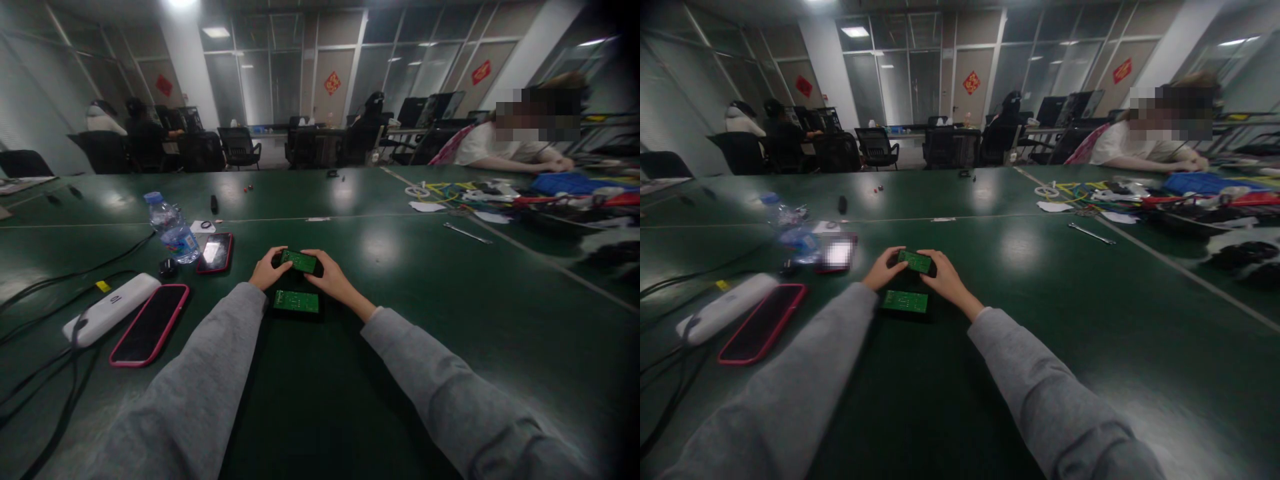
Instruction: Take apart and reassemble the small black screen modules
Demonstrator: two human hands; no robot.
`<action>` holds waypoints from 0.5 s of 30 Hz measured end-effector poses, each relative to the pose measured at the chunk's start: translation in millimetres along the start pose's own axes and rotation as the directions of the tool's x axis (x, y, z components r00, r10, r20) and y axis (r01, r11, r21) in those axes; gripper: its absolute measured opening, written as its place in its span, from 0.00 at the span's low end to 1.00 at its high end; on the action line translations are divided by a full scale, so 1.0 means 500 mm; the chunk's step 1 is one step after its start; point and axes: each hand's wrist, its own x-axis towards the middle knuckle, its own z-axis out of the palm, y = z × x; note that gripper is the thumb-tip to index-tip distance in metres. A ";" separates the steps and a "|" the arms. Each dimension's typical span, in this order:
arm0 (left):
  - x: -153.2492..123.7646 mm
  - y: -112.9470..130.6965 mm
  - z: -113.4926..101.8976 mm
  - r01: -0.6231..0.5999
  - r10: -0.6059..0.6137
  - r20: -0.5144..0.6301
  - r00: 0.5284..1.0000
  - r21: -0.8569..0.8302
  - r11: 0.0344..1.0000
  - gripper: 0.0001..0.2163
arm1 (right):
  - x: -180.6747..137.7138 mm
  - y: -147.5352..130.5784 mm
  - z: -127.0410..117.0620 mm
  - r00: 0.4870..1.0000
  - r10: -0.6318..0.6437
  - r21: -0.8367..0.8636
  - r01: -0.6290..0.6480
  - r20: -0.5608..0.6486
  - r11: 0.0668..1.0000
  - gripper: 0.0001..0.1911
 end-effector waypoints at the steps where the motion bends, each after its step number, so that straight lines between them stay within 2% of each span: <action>1: 0.000 0.000 0.000 0.002 -0.002 -0.001 1.000 0.004 1.000 0.24 | 0.000 0.000 0.000 1.000 -0.001 -0.002 0.001 -0.002 1.000 0.30; 15: 0.000 0.003 -0.002 0.036 -0.036 0.001 0.999 -0.028 0.999 0.22 | 0.002 -0.009 -0.003 1.000 0.011 -0.006 -0.011 0.006 1.000 0.30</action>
